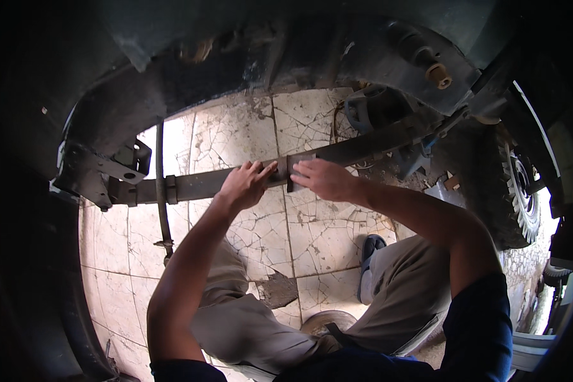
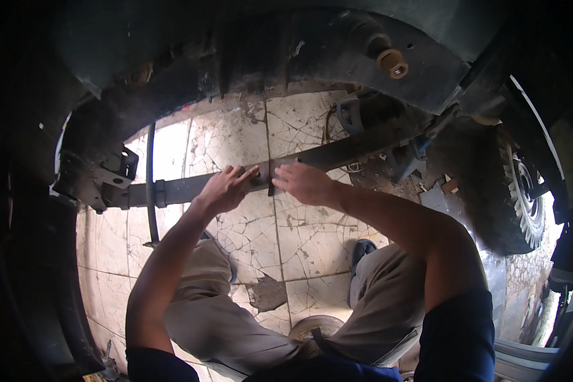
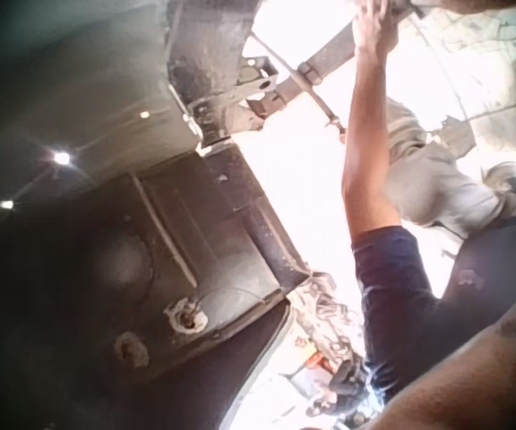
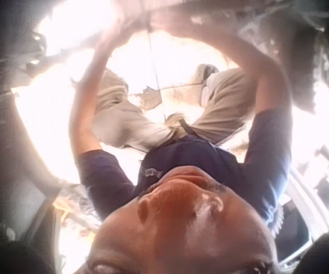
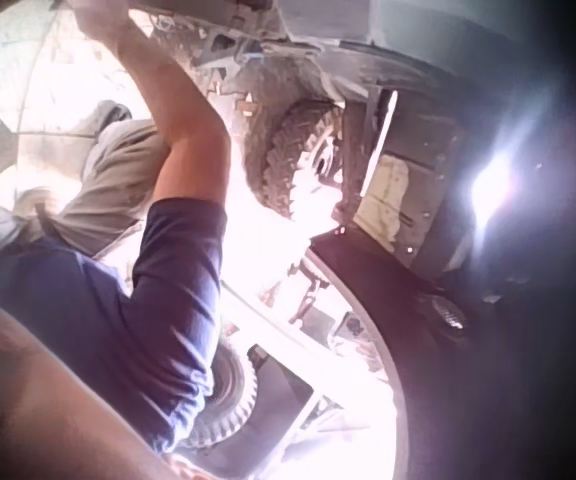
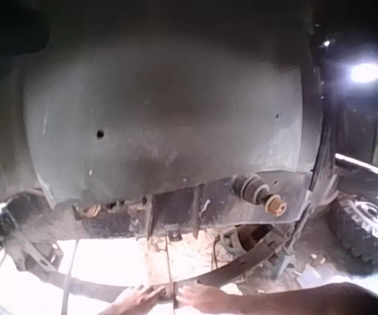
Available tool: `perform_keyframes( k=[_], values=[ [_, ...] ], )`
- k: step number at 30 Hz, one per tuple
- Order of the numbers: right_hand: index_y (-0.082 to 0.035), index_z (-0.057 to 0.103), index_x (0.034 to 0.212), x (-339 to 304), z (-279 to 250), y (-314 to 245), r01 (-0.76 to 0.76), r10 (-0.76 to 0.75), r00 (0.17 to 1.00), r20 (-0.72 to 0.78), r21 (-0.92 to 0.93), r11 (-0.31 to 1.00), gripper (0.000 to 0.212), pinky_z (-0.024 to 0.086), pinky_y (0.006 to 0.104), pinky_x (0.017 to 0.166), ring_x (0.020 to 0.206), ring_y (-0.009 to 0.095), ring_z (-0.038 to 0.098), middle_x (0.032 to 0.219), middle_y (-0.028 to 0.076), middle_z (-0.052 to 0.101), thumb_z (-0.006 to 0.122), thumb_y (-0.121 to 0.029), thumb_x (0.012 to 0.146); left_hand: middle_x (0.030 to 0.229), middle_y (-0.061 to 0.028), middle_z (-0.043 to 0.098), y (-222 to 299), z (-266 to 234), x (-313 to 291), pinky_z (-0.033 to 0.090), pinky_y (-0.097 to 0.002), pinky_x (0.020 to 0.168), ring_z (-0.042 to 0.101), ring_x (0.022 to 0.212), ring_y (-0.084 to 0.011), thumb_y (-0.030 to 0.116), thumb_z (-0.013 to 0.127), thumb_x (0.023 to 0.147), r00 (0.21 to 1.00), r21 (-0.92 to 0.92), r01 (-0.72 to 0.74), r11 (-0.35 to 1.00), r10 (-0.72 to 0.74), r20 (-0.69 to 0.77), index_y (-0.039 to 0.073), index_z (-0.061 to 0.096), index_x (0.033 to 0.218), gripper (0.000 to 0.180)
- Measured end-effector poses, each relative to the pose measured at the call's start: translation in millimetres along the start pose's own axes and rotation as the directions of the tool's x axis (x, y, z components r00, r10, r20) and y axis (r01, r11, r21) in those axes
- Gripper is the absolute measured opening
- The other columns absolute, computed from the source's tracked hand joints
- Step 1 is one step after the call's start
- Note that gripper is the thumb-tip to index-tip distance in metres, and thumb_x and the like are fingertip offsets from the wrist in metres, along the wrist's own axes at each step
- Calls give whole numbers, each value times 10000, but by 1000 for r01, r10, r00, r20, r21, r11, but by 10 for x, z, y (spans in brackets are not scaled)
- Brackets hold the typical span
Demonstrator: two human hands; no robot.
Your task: The person sits beneath a vehicle and uses a sanding block to sand a metal frame component. The person moves the sanding block back and forth along the frame, focusing on a specific section.
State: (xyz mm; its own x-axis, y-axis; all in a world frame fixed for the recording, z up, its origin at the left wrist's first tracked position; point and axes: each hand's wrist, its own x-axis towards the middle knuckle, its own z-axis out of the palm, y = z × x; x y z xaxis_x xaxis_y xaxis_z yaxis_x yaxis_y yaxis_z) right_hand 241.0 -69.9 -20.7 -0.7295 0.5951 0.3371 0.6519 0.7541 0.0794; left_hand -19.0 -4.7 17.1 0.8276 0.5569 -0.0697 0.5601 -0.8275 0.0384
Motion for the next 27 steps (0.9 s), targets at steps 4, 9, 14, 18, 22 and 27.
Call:
perform_keyframes(
  k=[4,9,14,18,22,27],
  values=[
    [-39,614,1186,-19,70,114,1,-3,999,-41,-36,999,368,478,363,918,1105,272,562,1155,144,587,558,-129,834,1258,-135,543,-49,57,-12,509,-416,872,550,1119,-320,216,674,853,1000,6,-20,1000,20,-19,171,378,1470,686],
    [-51,616,1181,-29,26,76,-66,62,998,-28,-164,984,372,483,351,878,1062,252,566,1120,120,588,576,-160,827,1238,-137,541,-45,79,-25,514,-407,862,542,1114,-315,228,672,854,999,26,-36,999,37,-30,174,393,1465,674],
    [-55,621,1155,-43,74,80,-20,17,998,-65,-52,998,348,494,353,858,1066,249,564,1138,125,586,574,-154,825,1261,-176,535,36,0,-8,503,-419,921,543,1131,-348,214,656,881,999,42,-25,999,23,40,163,311,1507,717],
    [-61,624,1140,-20,9,137,-128,128,992,-15,-219,967,344,509,341,801,1029,239,582,1129,116,590,590,-161,812,1209,-164,552,-26,86,-34,529,-433,822,559,1074,-350,228,653,867,997,34,-38,999,40,-59,200,249,1529,776],
    [-69,626,1139,-10,-4,48,-32,40,998,48,-153,988,346,516,366,757,999,243,593,1086,100,595,603,-190,816,1255,-166,526,-33,90,-26,523,-429,850,539,1118,-348,214,658,863,999,8,-46,999,46,-28,187,332,1501,717],
    [-99,635,1155,-28,30,135,-136,156,986,60,-256,957,325,499,413,783,966,255,602,1057,108,603,574,-216,858,1281,-164,515,20,62,-11,519,-419,896,530,1157,-341,208,659,877,999,59,-16,998,14,34,186,388,1475,658]
  ],
)
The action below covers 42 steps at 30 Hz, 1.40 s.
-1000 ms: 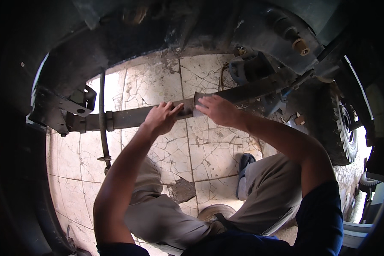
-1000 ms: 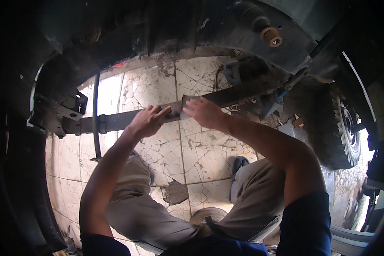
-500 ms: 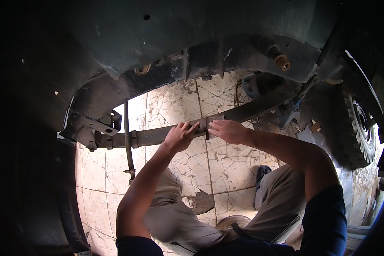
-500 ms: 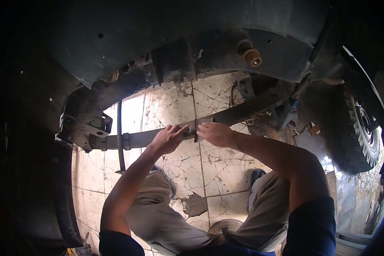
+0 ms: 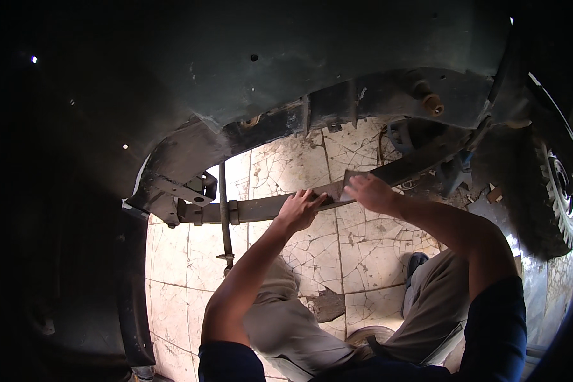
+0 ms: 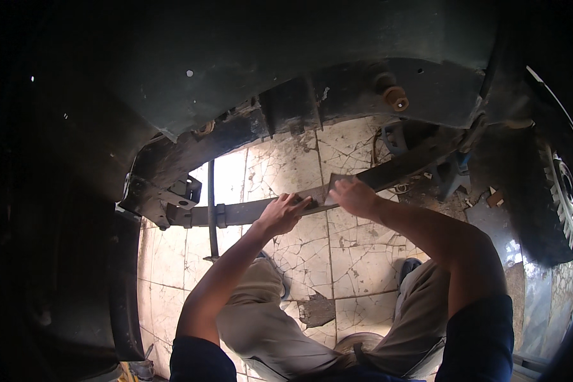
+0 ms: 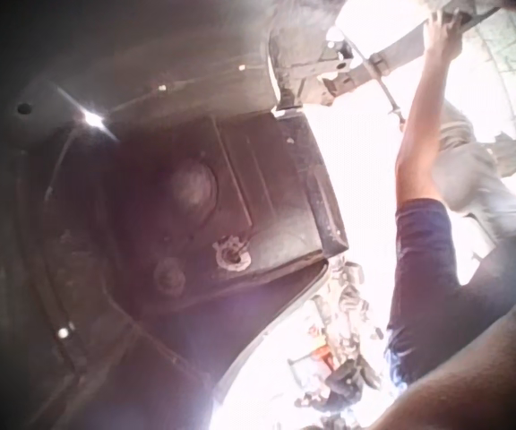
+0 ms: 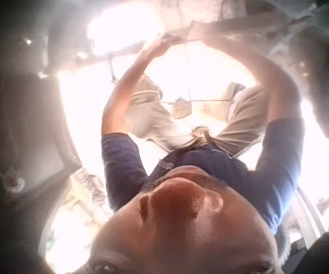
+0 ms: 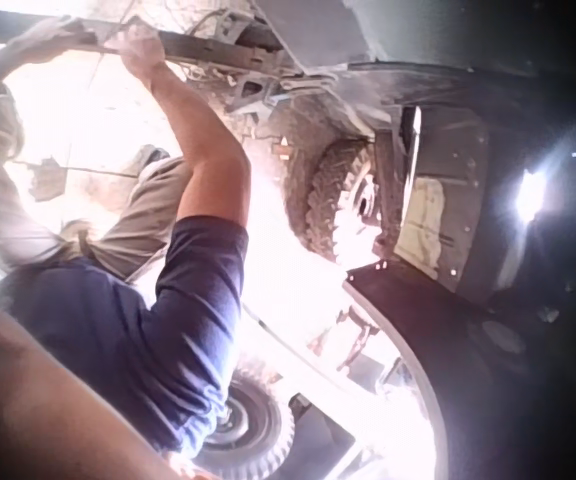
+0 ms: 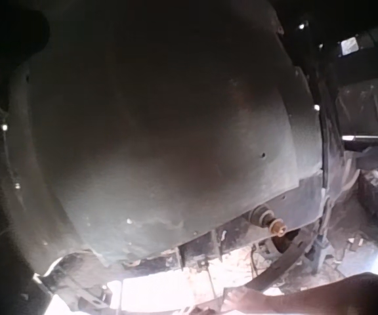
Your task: The person sits beneath a vehicle and uses a sanding block to sand a metal frame component. The person moves the sanding block back and forth along the frame, focusing on a specific section.
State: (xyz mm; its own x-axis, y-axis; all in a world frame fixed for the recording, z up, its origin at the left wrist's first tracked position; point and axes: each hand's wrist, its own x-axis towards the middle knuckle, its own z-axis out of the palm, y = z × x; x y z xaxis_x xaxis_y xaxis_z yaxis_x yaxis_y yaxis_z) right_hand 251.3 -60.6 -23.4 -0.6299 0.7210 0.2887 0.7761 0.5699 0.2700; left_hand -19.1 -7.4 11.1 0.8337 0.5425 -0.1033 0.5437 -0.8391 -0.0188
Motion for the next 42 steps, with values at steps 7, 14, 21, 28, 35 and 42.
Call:
perform_keyframes(
  k=[7,14,21,28,35,42],
  values=[
    [-112,611,1223,84,-119,-146,120,-131,989,73,135,984,369,441,426,905,1083,244,572,1157,128,604,562,-217,874,1285,-170,510,-49,24,-28,517,-430,898,528,1151,-348,227,665,873,1000,-31,-6,1000,6,-6,181,393,1473,661],
    [-153,641,1108,59,10,-30,-73,81,993,91,-86,994,253,427,471,933,1035,223,593,1022,74,616,537,-225,888,1271,-194,518,17,-34,1,516,-442,914,539,1147,-359,196,661,874,1000,-17,2,1000,-2,7,216,414,1462,638],
    [-164,627,1128,31,-21,-65,181,-178,984,-33,197,964,269,382,492,1022,1081,180,566,1090,29,593,554,-215,874,1237,-186,534,14,-17,18,522,-444,893,558,1111,-358,187,657,872,1000,-37,-9,999,8,-13,253,452,1437,605],
    [-155,603,1235,37,-36,-82,17,-19,996,90,25,1000,394,408,465,947,1098,187,560,1135,40,583,593,-199,843,1284,-176,505,19,-20,0,516,-438,898,533,1151,-369,234,650,881,998,-12,39,999,-39,50,252,428,1446,607],
    [-183,618,1220,39,-111,25,24,-27,998,63,46,999,360,412,447,948,1124,184,565,1189,40,599,576,-189,863,1370,-208,441,82,-46,42,508,-446,926,481,1241,-369,280,651,885,990,13,75,997,-76,122,240,372,1483,662],
    [-162,645,1159,45,-61,-155,77,-75,997,-19,137,988,292,439,427,912,1063,194,595,1089,50,622,564,-216,884,1366,-204,454,72,-14,44,508,-454,927,481,1233,-379,251,644,888,995,-21,68,997,-67,73,246,383,1477,644]
  ],
)
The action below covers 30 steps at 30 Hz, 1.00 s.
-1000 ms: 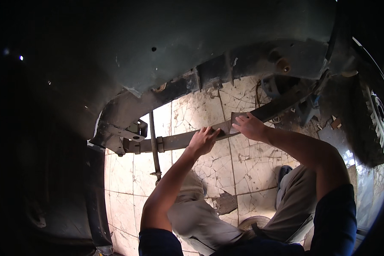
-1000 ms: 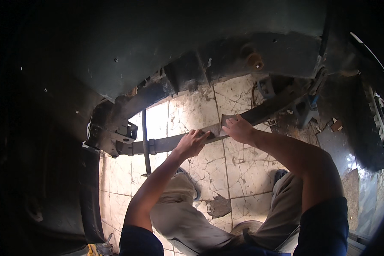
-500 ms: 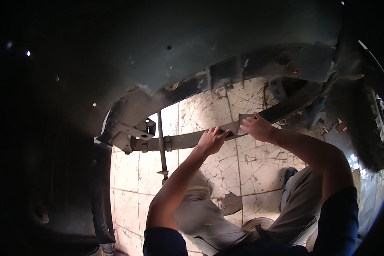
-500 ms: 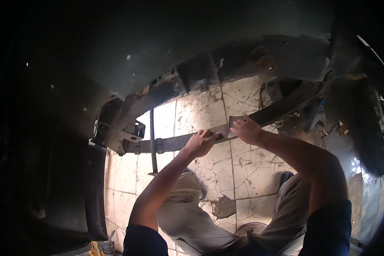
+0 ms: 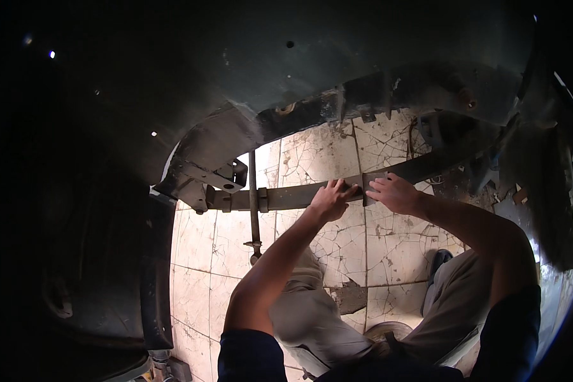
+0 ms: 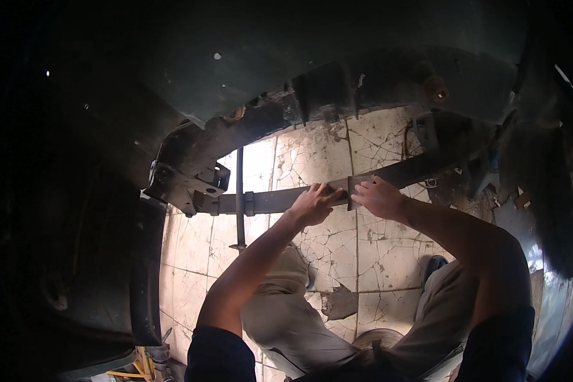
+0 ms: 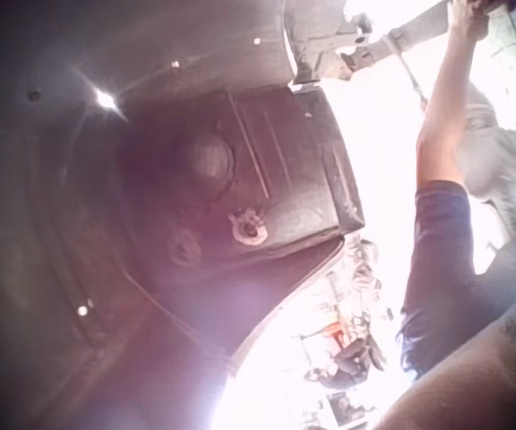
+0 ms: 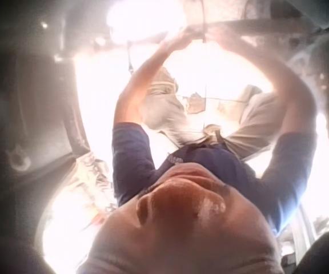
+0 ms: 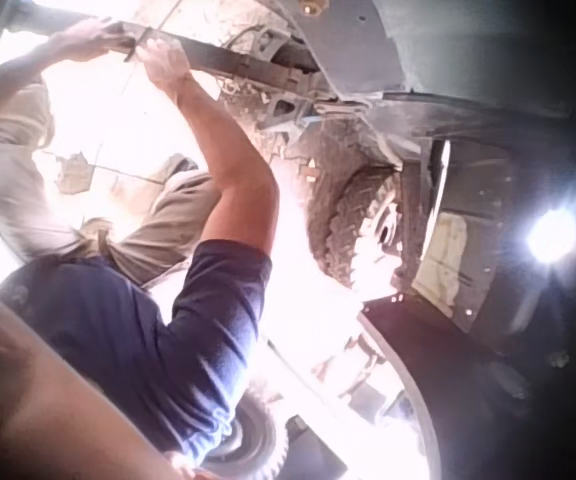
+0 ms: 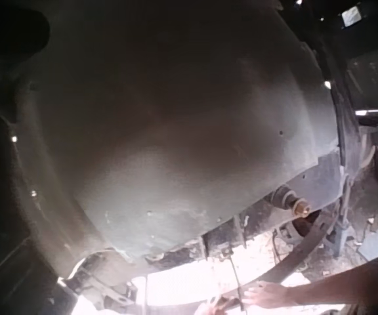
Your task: The person sits beneath a vehicle and uses a sanding block to sand a metal frame component. The person moves the sanding block back and forth along the frame, focusing on a specific section.
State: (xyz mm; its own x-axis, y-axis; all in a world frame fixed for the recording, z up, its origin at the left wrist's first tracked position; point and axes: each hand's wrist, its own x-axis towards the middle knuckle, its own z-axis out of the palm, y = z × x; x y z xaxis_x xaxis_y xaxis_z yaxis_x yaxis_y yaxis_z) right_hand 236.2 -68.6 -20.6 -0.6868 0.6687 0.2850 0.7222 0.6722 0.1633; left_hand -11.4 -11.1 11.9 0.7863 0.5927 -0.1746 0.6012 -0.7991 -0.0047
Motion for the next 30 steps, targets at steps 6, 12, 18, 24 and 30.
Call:
perform_keyframes(
  k=[6,12,18,24,30],
  values=[
    [-147,651,1042,51,-27,27,-127,167,977,131,-267,955,209,466,434,822,944,200,617,960,42,615,564,-221,868,1313,-199,491,-50,-10,-48,539,-440,866,524,1172,-382,224,649,879,999,-7,-36,999,35,-36,236,426,1450,613],
    [-118,651,1061,-15,87,20,-1,1,1000,-2,-96,995,246,463,459,858,960,224,611,1007,53,621,565,-243,868,1270,-195,512,-67,31,8,540,-442,881,544,1137,-375,220,662,871,997,-33,-55,998,53,-62,232,453,1434,600],
    [-92,642,1142,-4,21,77,-79,104,990,98,-229,970,319,459,450,888,1052,224,591,1142,73,623,576,-225,859,1262,-182,514,-86,85,20,541,-440,879,535,1138,-369,225,664,870,998,-27,-33,999,32,-58,230,461,1429,594],
    [-73,630,1191,-17,-31,17,-70,93,980,178,-132,989,382,454,432,887,1120,227,570,1240,84,608,587,-207,836,1273,-177,508,-44,37,28,543,-437,867,531,1144,-369,227,661,873,998,-44,-23,999,21,-62,225,463,1427,588],
    [-66,619,1190,91,-60,-83,-121,157,943,292,-139,983,393,475,418,860,1122,221,559,1248,92,597,597,-212,827,1283,-180,504,-57,32,-4,541,-440,867,527,1157,-368,226,653,879,998,-51,-26,998,23,-59,221,468,1422,574]
  ],
)
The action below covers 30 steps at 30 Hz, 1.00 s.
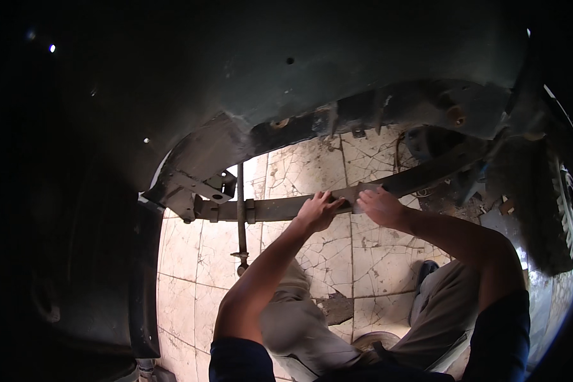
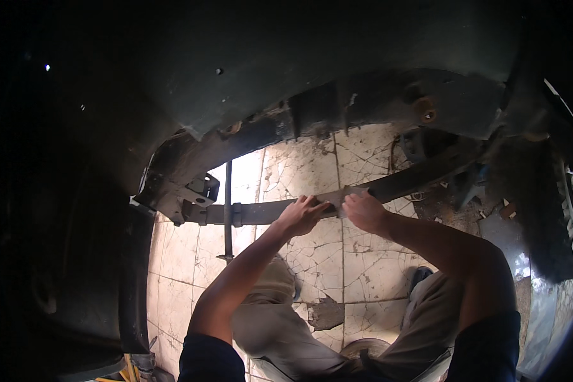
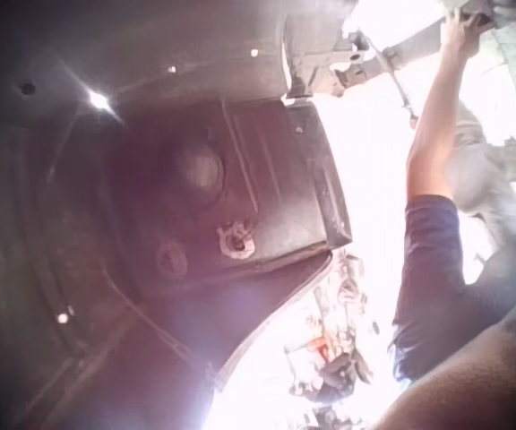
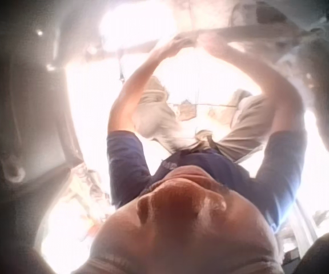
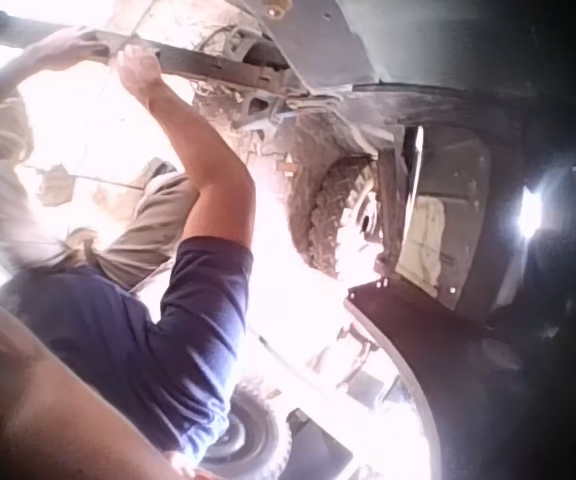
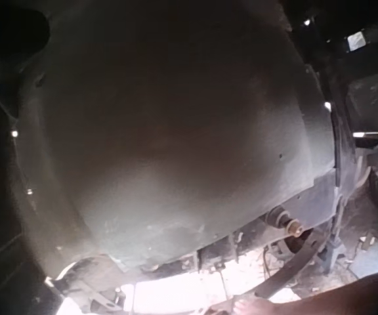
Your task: The person sits beneath a vehicle and uses a sanding block to sand a metal frame component. The person moves the sanding block back and forth along the frame, focusing on a specific section.
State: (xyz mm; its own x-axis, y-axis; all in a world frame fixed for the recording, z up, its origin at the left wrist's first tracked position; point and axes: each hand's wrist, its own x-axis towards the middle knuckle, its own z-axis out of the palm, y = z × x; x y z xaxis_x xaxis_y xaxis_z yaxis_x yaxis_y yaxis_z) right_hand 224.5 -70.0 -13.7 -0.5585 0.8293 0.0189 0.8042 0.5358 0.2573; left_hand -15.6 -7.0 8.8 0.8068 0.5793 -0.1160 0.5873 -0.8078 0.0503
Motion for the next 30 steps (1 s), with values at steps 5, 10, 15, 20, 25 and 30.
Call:
perform_keyframes(
  k=[5,10,15,20,25,30],
  values=[
    [-66,619,1105,-67,136,193,-23,20,977,-212,-12,1000,307,501,414,819,1072,222,579,1133,80,607,584,-218,841,1287,-183,502,28,-58,-12,540,-439,870,531,1162,-367,227,644,883,1000,37,-5,999,5,11,221,465,1422,568],
    [-76,621,1115,-65,164,204,101,-95,948,-304,3,995,310,492,393,835,1099,211,569,1155,66,603,585,-208,837,1285,-181,504,-7,-53,-6,532,-440,888,540,1155,-367,235,643,883,1000,35,-15,999,14,21,224,460,1426,573],
    [-95,614,1134,-115,126,329,114,-97,968,-233,63,991,317,472,389,872,1124,200,556,1213,49,593,583,-200,837,1304,-171,499,-6,-40,-10,524,-431,907,528,1176,-362,239,641,886,999,11,-18,1000,18,28,219,444,1438,586],
    [-102,594,1201,-111,83,242,102,-94,981,-172,41,994,366,456,401,910,1148,202,552,1246,55,585,578,-204,849,1342,-157,488,-32,-30,-33,518,-423,917,507,1211,-347,248,636,893,999,2,-6,1000,6,50,210,408,1460,613],
    [-112,582,1248,-98,81,185,211,-189,957,-219,84,974,405,450,416,930,1168,197,542,1285,52,571,572,-209,855,1342,-153,490,-30,-28,-21,517,-425,913,503,1217,-339,248,631,897,999,-9,-19,1000,19,43,192,391,1469,623],
    [-136,580,1246,-75,103,246,51,-56,982,-181,-30,998,401,448,416,931,1161,189,545,1291,39,568,566,-201,851,1334,-151,494,-14,-78,-32,510,-417,923,507,1204,-341,254,624,899,998,27,7,1000,-8,62,188,392,1469,619]
  ],
)
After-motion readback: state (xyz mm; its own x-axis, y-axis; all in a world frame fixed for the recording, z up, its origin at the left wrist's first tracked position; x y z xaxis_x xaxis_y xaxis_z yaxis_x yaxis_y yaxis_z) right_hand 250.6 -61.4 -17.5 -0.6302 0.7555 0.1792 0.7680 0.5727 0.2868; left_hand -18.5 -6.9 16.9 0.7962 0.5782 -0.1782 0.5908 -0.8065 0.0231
